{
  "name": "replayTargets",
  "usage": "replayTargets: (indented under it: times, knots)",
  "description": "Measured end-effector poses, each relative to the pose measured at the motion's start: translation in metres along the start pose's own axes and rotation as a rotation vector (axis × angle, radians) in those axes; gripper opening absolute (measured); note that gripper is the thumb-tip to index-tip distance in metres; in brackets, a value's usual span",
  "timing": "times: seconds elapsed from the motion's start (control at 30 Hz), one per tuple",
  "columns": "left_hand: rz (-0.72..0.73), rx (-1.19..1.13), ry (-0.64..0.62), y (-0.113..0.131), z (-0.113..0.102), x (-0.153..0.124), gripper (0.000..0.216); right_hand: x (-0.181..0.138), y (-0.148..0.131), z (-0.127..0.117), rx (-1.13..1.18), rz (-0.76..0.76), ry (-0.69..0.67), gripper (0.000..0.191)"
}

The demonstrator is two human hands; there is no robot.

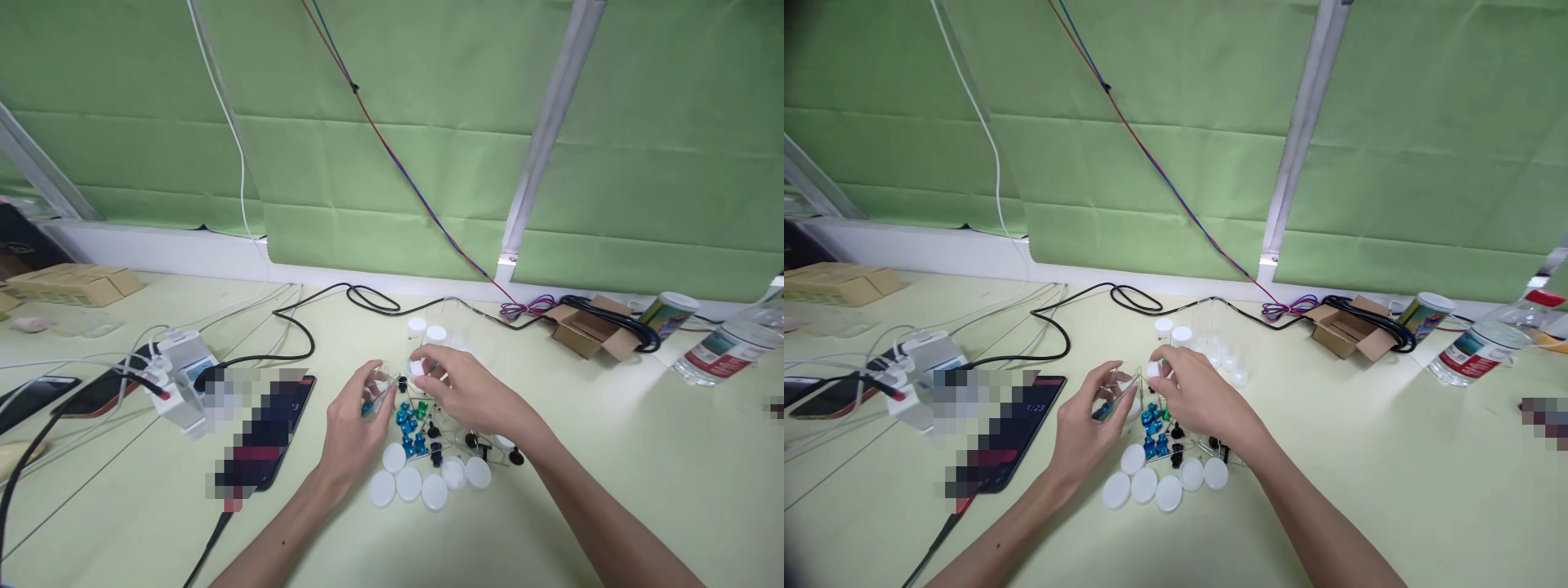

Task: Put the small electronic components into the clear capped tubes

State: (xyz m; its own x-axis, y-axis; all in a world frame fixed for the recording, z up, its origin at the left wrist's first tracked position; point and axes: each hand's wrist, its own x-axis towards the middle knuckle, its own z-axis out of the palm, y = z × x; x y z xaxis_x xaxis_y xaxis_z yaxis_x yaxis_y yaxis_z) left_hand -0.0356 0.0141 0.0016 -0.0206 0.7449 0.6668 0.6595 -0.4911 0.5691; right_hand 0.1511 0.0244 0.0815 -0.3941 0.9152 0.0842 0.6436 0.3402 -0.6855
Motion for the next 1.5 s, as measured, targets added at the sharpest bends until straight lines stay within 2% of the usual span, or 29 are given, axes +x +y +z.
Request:
replayTargets:
  times: [0.3,0.53,1.2,1.5]
  knots:
    - [0.038,-0.02,-0.083,-0.001,0.002,-0.007,0.024,0.005,0.002,0.004,0.088,-0.017,-0.057,0.024]
    - [0.103,-0.071,-0.131,0.0,0.003,-0.008,0.03,0.008,0.008,0.008,0.182,-0.013,-0.102,0.022]
    - [0.091,-0.126,-0.286,-0.003,0.0,-0.004,0.037,0.011,0.011,0.013,0.104,-0.035,-0.058,0.026]
    - [0.137,-0.15,-0.328,-0.006,-0.005,0.0,0.04,0.01,0.013,0.016,0.064,-0.043,-0.031,0.032]
